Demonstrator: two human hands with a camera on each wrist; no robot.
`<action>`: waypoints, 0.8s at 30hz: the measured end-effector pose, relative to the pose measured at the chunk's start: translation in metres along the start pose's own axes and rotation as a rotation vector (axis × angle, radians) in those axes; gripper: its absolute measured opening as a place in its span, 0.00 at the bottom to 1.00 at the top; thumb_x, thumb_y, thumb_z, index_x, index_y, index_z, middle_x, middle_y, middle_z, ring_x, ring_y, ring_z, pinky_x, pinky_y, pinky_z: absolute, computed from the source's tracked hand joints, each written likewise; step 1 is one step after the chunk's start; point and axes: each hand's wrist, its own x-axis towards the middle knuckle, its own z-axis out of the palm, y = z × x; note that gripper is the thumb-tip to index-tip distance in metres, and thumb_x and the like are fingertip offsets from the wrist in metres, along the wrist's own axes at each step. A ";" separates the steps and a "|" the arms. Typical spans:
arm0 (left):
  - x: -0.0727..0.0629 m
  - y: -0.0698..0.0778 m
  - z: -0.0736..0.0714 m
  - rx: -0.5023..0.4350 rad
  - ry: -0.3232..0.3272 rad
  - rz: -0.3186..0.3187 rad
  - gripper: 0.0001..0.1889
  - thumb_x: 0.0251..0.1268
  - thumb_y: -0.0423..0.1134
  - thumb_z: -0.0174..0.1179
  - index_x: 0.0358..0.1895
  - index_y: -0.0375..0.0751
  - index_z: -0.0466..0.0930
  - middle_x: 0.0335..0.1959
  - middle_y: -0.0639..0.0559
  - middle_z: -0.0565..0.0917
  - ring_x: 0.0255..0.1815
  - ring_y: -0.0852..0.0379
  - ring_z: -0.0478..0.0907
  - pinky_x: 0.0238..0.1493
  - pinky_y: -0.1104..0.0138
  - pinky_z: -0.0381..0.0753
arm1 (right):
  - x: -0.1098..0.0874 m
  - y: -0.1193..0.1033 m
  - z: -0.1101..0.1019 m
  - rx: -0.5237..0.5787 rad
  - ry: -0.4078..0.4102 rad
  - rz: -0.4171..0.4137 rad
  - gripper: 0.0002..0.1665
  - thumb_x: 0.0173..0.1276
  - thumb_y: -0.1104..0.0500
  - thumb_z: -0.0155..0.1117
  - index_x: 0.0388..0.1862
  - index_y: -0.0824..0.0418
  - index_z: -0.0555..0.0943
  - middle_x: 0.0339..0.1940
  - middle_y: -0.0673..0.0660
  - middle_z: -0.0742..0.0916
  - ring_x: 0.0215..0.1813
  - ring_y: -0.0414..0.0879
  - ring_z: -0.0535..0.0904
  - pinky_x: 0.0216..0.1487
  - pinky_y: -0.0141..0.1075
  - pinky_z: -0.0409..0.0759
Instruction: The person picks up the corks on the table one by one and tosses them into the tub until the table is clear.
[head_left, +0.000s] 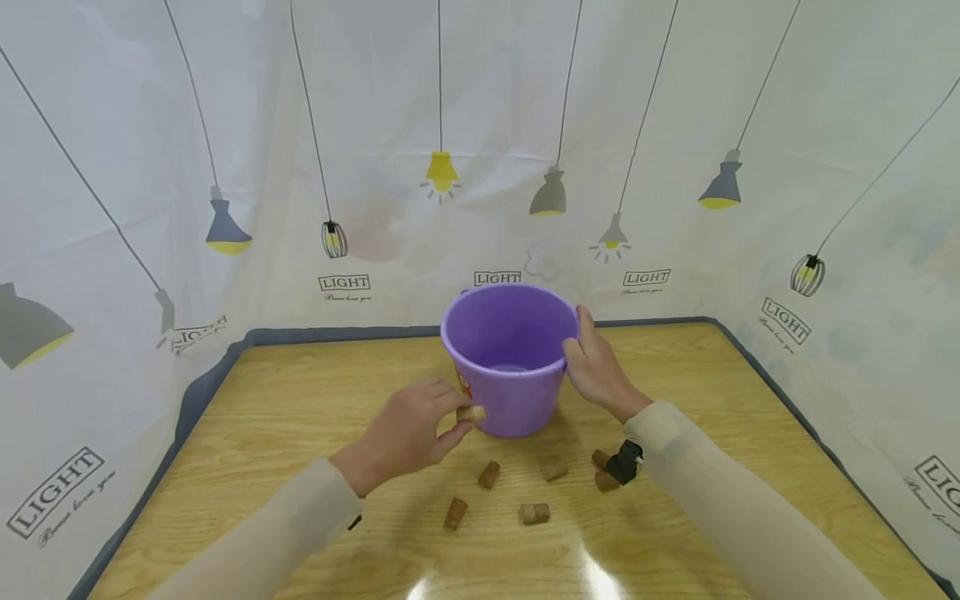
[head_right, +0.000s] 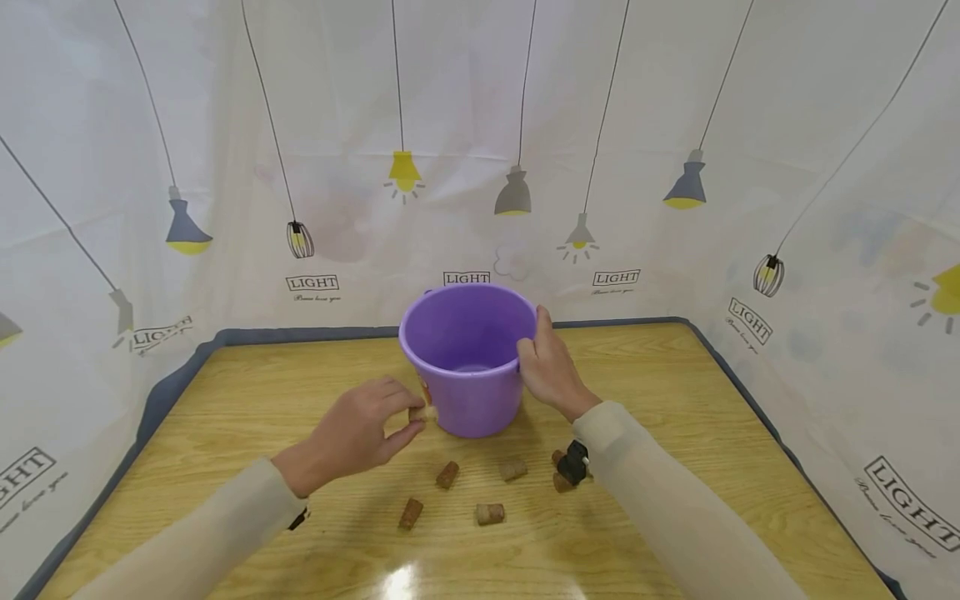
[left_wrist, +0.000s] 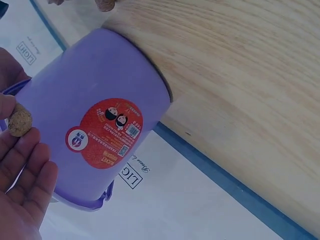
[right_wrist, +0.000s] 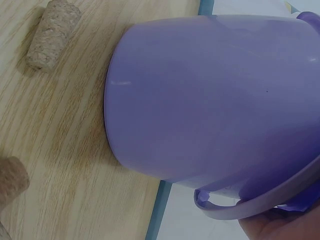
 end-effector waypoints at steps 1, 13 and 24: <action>0.001 0.000 0.000 0.000 0.007 0.003 0.09 0.54 0.36 0.77 0.37 0.42 0.87 0.33 0.56 0.86 0.35 0.58 0.81 0.37 0.68 0.83 | 0.000 0.000 0.000 0.000 0.000 0.000 0.42 0.78 0.57 0.36 0.84 0.65 0.35 0.83 0.69 0.57 0.82 0.61 0.54 0.81 0.55 0.51; 0.020 0.001 -0.011 0.020 0.068 0.025 0.10 0.59 0.37 0.74 0.42 0.42 0.86 0.34 0.56 0.85 0.36 0.58 0.81 0.40 0.65 0.84 | 0.000 -0.001 0.000 0.000 0.006 -0.011 0.42 0.78 0.59 0.37 0.84 0.66 0.35 0.82 0.70 0.59 0.82 0.61 0.55 0.81 0.55 0.52; 0.035 -0.002 -0.015 0.043 0.094 0.038 0.07 0.60 0.36 0.73 0.39 0.41 0.85 0.33 0.55 0.84 0.35 0.60 0.79 0.36 0.69 0.81 | 0.001 0.001 0.000 -0.003 0.000 -0.006 0.42 0.78 0.58 0.36 0.84 0.66 0.35 0.82 0.69 0.59 0.82 0.61 0.55 0.81 0.55 0.52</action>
